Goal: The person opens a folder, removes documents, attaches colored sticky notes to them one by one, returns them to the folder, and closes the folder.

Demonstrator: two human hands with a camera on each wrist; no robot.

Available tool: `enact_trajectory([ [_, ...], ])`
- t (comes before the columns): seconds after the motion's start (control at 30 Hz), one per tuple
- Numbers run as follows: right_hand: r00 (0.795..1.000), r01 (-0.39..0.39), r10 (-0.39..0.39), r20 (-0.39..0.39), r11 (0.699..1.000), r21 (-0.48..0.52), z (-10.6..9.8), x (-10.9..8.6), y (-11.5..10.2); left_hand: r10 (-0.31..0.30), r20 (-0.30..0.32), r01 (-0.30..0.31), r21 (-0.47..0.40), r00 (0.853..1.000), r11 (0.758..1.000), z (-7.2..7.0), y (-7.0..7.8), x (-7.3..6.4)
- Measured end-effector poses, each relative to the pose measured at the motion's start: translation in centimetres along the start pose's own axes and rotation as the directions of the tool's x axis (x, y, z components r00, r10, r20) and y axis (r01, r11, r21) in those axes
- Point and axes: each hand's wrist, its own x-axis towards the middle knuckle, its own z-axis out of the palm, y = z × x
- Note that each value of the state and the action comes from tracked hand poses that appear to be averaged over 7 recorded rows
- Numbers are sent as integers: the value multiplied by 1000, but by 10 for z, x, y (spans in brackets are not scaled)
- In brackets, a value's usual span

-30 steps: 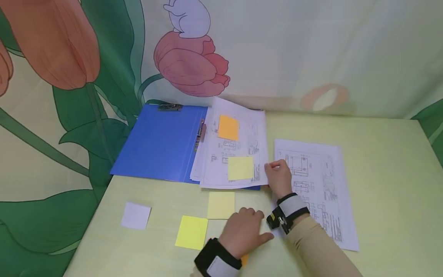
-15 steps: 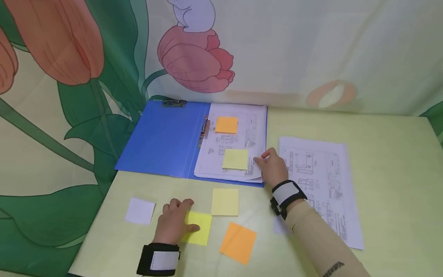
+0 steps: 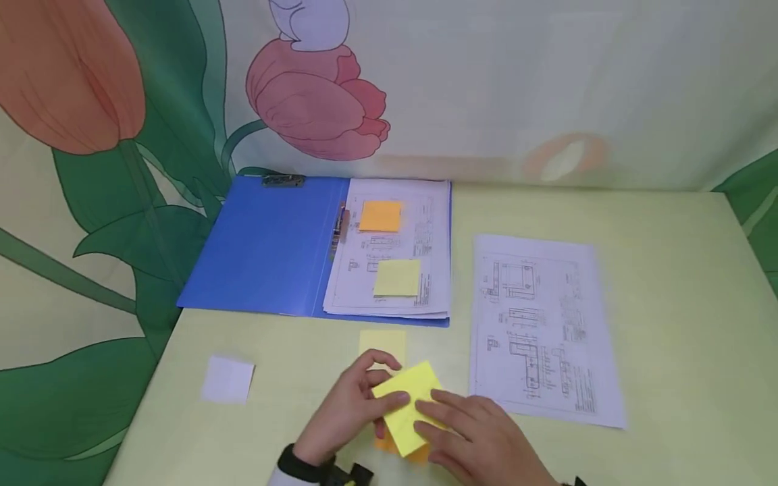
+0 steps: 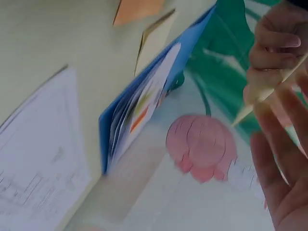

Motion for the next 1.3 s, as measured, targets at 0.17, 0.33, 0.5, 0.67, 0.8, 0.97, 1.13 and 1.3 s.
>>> enact_trajectory([
  [0.17,995,-9,16,-94,997,74,-7,-9,-1,-6,125,45,-314,992,948,35,-4,6],
  [0.33,999,-21,24,-45,998,61,-13,-16,3,15,176,64,-434,984,899,50,-11,11],
  [0.5,991,-45,53,-126,997,62,-15,-19,7,30,144,31,-405,989,914,60,-13,17],
  [0.67,968,-19,39,-247,997,80,-15,-22,13,4,126,44,-373,992,927,69,-12,21],
  [0.8,933,-36,135,-333,957,287,-14,-27,15,33,179,48,-433,983,900,74,-16,23],
  [0.97,824,-313,551,-131,636,706,-17,-33,8,145,250,8,-523,957,852,77,-21,25],
  [1.13,650,-415,734,199,123,901,-25,-39,11,175,253,-35,-476,952,879,77,-23,27],
  [1.3,608,-318,696,382,-227,920,-35,-41,21,83,166,-38,-256,983,966,79,-16,29],
])
